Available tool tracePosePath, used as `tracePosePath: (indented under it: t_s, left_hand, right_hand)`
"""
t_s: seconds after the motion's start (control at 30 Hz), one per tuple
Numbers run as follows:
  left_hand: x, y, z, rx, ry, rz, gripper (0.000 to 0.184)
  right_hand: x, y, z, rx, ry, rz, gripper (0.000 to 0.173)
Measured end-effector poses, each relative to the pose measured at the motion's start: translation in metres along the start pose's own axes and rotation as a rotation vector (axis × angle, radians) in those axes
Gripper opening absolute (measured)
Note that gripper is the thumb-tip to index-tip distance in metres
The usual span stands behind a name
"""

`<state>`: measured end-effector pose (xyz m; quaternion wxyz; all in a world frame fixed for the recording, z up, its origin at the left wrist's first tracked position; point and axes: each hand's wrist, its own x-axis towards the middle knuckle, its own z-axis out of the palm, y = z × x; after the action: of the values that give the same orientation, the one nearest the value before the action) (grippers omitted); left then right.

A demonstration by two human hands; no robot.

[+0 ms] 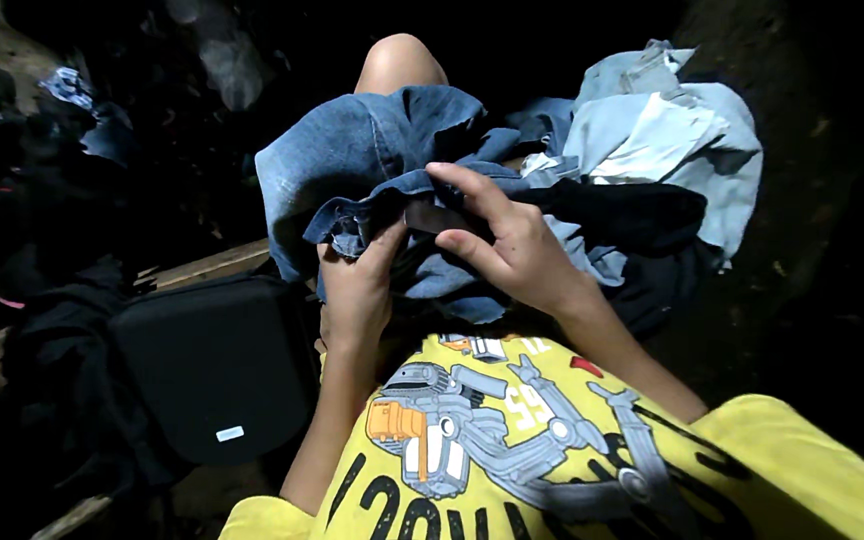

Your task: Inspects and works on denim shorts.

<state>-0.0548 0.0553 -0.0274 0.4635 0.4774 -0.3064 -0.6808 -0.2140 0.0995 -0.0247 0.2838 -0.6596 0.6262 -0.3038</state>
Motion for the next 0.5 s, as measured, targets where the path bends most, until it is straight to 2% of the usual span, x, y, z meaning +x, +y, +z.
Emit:
tracePosePath:
  t_s: [0.13,0.33,0.5]
  left_hand:
    - [-0.002,-0.002,0.001,-0.004,0.0,0.016,0.033]
    - [0.0,-0.001,-0.004,-0.002,-0.011,0.006,0.028]
    - [0.009,0.001,-0.003,0.014,0.005,0.002,0.024]
  right_hand:
    - [0.013,-0.009,0.006,-0.021,0.05,-0.023,0.055]
    - [0.002,0.002,0.009,-0.041,0.086,0.007,0.055]
    - [0.012,-0.004,0.008,-0.041,0.081,-0.022,0.048]
